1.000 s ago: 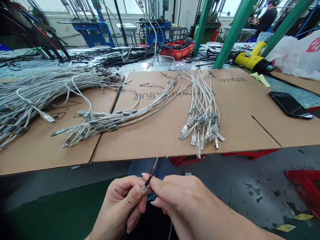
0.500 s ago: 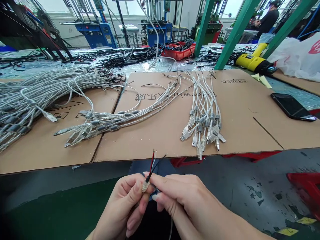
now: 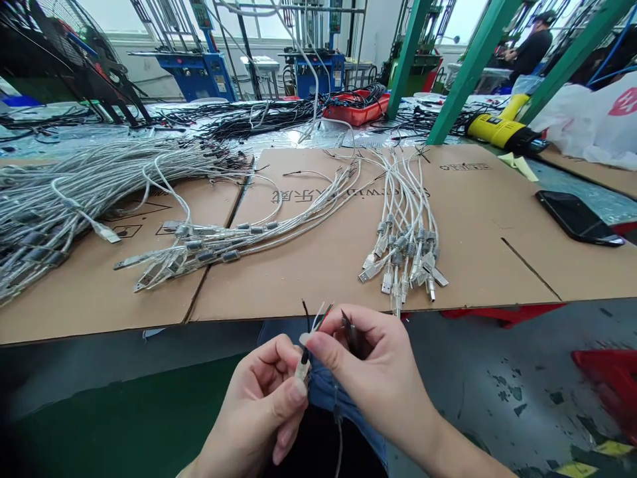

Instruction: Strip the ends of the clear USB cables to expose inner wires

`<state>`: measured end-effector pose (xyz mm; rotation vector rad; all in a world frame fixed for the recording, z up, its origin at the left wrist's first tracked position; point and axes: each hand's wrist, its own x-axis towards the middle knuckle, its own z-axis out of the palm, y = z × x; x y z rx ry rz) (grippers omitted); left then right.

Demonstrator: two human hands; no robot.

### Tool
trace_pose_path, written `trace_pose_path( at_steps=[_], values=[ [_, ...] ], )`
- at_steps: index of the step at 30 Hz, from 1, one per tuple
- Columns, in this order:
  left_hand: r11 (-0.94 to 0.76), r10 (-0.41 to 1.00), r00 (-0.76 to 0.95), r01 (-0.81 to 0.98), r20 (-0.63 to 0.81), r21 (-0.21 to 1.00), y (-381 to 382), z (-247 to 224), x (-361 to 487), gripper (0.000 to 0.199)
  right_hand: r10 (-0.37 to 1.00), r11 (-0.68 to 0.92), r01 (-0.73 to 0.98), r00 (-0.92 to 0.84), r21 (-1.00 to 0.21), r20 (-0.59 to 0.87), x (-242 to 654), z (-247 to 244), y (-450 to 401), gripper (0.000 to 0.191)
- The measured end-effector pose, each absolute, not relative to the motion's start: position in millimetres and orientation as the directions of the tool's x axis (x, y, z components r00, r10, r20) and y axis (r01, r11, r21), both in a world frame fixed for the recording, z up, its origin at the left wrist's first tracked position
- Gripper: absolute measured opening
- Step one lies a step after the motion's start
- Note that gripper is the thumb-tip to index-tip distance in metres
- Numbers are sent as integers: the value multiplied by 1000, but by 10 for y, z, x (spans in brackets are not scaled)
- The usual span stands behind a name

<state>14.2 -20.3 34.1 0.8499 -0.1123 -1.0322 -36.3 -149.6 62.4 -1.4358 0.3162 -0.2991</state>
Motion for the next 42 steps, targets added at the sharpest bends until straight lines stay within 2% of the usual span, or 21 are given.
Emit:
trace_pose_path(
  at_steps=[7, 10, 17, 20, 22, 24, 26, 29, 36, 42],
  values=[
    [111, -882, 359, 787, -305, 606, -196, 387, 159, 29, -352, 251, 57, 935, -966, -36, -343, 599, -1517, 28],
    [140, -870, 380, 801, -314, 581, -210, 367, 148, 24, -333, 277, 52, 942, -959, -46, -347, 554, -1520, 27],
    [199, -852, 436, 782, -289, 591, -192, 316, 110, 27, -309, 291, 26, 949, -956, -69, -354, 531, -1473, 27],
    [194, -839, 448, 777, -310, 599, -180, 331, 131, 27, -234, 268, -26, 968, -963, -91, -398, 603, -1508, 29],
    [193, -827, 463, 768, -320, 611, -171, 343, 154, 27, -145, 181, -75, 984, -981, -102, -440, 673, -1551, 36],
    [196, -813, 482, 755, -327, 626, -160, 352, 174, 26, -101, 25, -93, 990, -995, -95, -473, 740, -1589, 40],
    [201, -805, 498, 741, -323, 641, -153, 357, 183, 26, -105, -126, -79, 992, -989, -66, -485, 790, -1606, 43],
    [206, -792, 517, 726, -324, 656, -153, 364, 180, 28, -115, -253, -38, 993, -967, -9, -468, 828, -1593, 45],
    [191, -739, 568, 693, -363, 696, -190, 406, 175, 29, -97, -411, 17, 993, -912, 62, -456, 864, -1575, 40],
    [255, -704, 642, 627, -303, 736, -202, 451, 168, 21, -82, -504, 37, 993, -863, 90, -470, 891, -1560, 35]
  ],
)
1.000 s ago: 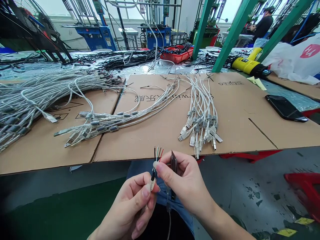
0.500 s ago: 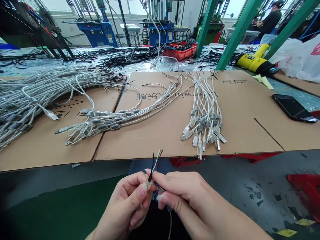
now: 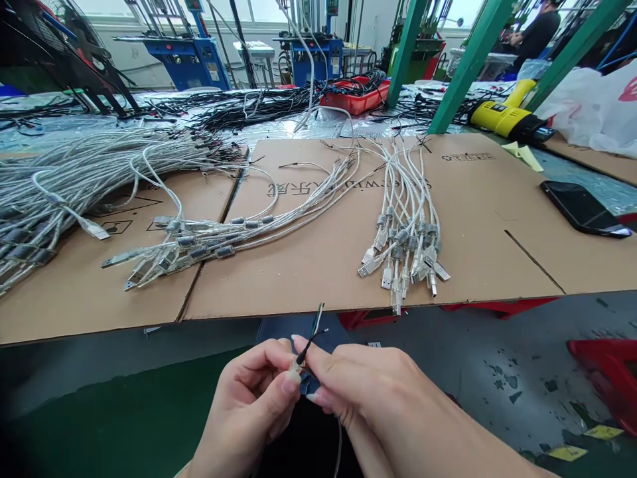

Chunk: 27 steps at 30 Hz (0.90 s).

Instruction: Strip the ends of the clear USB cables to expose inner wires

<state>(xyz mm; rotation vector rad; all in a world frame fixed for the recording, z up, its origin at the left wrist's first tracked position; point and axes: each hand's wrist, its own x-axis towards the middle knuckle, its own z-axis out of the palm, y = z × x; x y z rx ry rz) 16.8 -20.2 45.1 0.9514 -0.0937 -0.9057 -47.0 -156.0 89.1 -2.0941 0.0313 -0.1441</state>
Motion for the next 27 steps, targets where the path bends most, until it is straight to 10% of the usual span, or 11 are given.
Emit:
trace_pose_path(
  at_steps=[15, 27],
  values=[
    [170, -797, 505, 712, -330, 681, -150, 363, 184, 28, 125, -652, 98, 992, -752, 21, -586, 912, -1658, 21],
    [137, -814, 476, 715, -334, 686, -161, 341, 201, 31, -54, -665, 84, 986, -742, 159, -494, 906, -1578, 20]
  ],
)
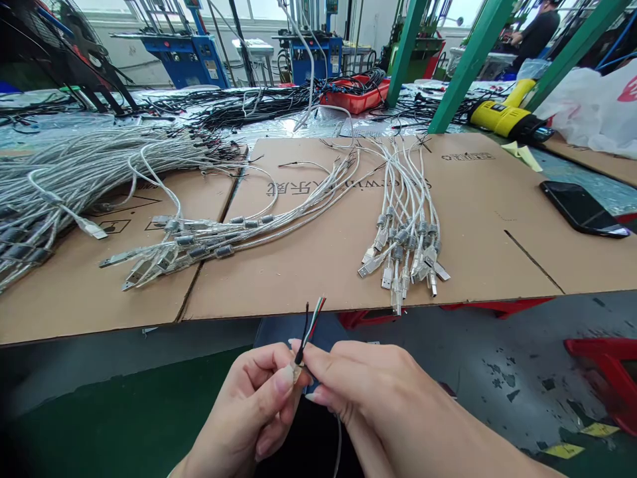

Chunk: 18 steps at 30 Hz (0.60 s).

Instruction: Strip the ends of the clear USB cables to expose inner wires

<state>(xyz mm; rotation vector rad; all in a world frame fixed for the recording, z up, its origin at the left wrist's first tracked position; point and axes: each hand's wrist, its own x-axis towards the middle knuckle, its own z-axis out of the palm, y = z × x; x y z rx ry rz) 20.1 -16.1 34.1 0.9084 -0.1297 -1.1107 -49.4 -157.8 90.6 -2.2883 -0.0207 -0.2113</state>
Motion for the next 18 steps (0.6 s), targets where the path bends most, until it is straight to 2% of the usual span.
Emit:
trace_pose_path(
  at_steps=[6, 14, 16, 18],
  values=[
    [153, -805, 484, 729, -343, 667, -181, 342, 196, 32, -58, -680, 96, 981, -727, 184, -513, 865, -1583, 18],
    [204, -802, 514, 714, -303, 670, -168, 352, 177, 32, 110, -651, 211, 977, -729, 184, -549, 900, -1647, 26],
    [219, -788, 531, 715, -312, 664, -169, 365, 182, 32, 67, -663, 210, 973, -719, 222, -565, 869, -1642, 19],
    [246, -768, 554, 718, -320, 651, -177, 376, 185, 30, -78, -664, 189, 945, -723, 319, -573, 813, -1613, 19]
  ],
)
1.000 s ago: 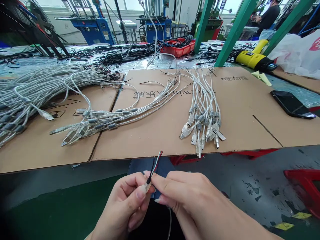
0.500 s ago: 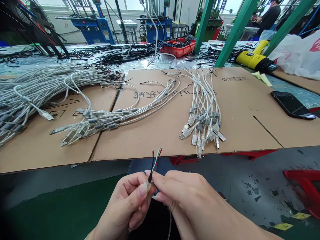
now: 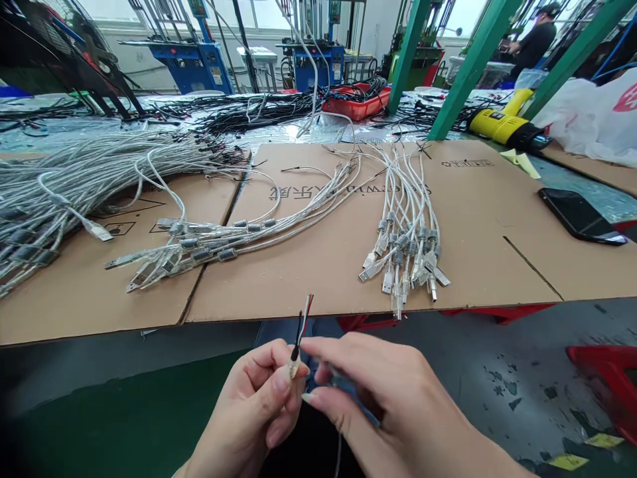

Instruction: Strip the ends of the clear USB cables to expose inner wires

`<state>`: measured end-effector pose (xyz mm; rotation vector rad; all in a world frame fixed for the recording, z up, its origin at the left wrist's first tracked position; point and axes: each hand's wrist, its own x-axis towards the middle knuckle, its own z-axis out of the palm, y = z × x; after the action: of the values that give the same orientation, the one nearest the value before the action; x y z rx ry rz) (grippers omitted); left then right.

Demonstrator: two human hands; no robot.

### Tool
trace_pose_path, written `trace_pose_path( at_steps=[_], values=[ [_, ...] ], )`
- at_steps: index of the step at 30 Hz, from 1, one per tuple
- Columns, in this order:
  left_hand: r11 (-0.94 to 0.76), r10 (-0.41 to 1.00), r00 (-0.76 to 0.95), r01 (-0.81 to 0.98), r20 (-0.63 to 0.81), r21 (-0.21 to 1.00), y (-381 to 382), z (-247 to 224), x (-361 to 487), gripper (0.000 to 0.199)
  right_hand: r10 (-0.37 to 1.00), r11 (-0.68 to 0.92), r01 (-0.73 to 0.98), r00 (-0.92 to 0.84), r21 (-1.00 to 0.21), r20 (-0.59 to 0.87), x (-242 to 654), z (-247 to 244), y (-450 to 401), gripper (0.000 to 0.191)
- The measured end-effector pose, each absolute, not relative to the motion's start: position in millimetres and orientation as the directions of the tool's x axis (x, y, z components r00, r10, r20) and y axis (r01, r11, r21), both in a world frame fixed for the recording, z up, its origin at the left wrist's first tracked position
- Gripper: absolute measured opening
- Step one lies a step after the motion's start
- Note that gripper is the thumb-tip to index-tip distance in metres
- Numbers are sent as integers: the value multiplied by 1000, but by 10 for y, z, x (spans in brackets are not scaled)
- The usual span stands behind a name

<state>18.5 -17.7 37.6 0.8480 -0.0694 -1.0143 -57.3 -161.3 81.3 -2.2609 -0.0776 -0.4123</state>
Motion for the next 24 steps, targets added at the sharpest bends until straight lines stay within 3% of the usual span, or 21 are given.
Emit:
trace_pose_path(
  at_steps=[3, 7, 17, 24],
  values=[
    [279, -776, 545, 747, -316, 603, -204, 384, 181, 31, -256, -627, 246, 831, -739, 494, -555, 721, -1521, 25],
    [250, -842, 449, 816, -299, 522, -233, 382, 174, 31, -317, -584, 344, 738, -736, 596, -503, 629, -1381, 30],
    [259, -822, 466, 817, -327, 516, -234, 394, 177, 30, -379, -524, 301, 755, -796, 535, -478, 530, -1385, 25],
    [237, -808, 477, 800, -345, 551, -254, 366, 178, 34, -283, -455, 244, 872, -856, 399, -484, 622, -1508, 23]
  ],
)
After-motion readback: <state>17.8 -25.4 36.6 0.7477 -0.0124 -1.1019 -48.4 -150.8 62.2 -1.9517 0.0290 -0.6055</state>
